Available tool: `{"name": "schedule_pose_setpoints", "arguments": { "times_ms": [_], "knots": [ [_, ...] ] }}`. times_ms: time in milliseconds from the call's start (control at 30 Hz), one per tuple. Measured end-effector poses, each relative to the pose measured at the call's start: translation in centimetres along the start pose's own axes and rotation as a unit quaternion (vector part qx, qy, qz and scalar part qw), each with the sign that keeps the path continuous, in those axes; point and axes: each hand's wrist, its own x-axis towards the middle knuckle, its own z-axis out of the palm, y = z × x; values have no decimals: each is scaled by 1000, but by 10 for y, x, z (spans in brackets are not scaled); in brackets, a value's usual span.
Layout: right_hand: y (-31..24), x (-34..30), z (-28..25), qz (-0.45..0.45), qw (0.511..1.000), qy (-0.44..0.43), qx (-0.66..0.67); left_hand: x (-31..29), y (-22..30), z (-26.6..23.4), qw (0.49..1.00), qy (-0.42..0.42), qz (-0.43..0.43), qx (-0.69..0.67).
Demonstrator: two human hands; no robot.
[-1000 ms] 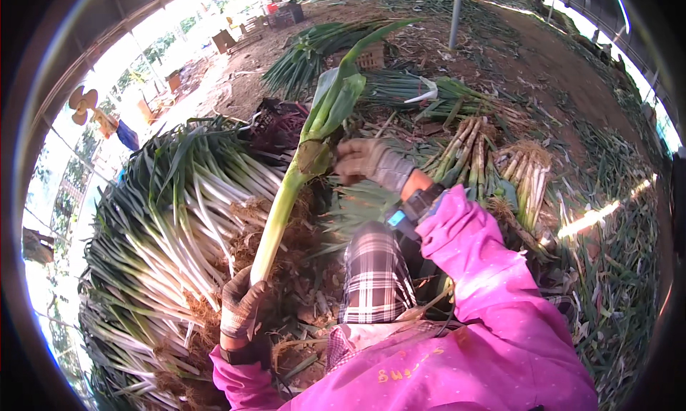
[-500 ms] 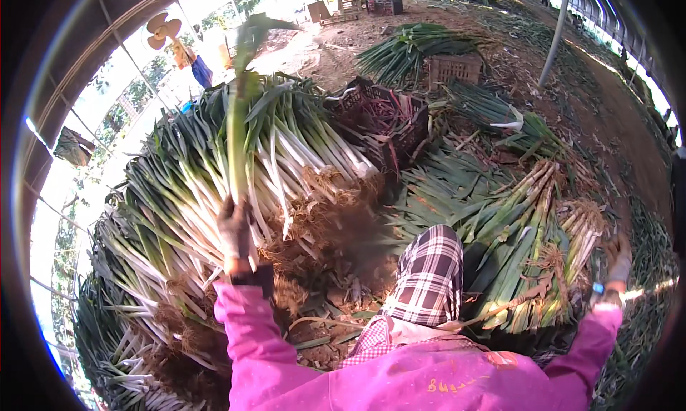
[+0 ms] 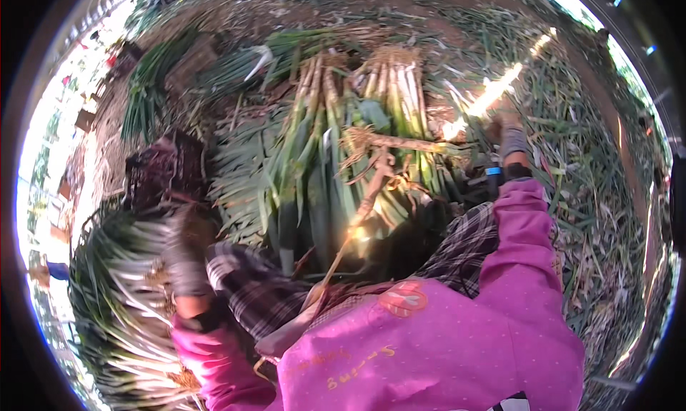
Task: The person pulls leeks from a pile and peels away the outer layers by hand. They then use a knife to trim the green tops before placing the cleaned leeks into a separate pile.
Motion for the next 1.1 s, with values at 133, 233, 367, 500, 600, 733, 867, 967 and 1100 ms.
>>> {"name": "schedule_pose_setpoints", "arguments": {
  "times_ms": [133,233,367,500,600,733,867,967,1100],
  "knots": [
    [-11,-5,58,33,997,-36,-67,-36,25,200,869,-261,306,289],
    [145,27,42,179,950,1,-255,-71,65,337,796,-402,264,367],
    [63,3,149,162,957,-223,-90,-77,-10,348,806,-321,177,465],
    [-48,-23,151,252,914,-313,-59,-70,-19,336,785,-310,127,522],
    [-4,-4,154,218,931,-270,-110,-60,-17,364,802,-301,148,495],
    [-62,-23,132,-191,964,-179,-53,-46,-4,362,797,-357,68,482],
    [-180,-34,108,-1,920,-343,192,-36,43,318,823,-427,-36,372],
    [-193,-31,167,11,905,-329,269,-50,34,275,875,-349,-3,335],
    [-215,-64,174,37,959,-280,-15,-63,37,229,907,-296,-48,295]
  ]
}}
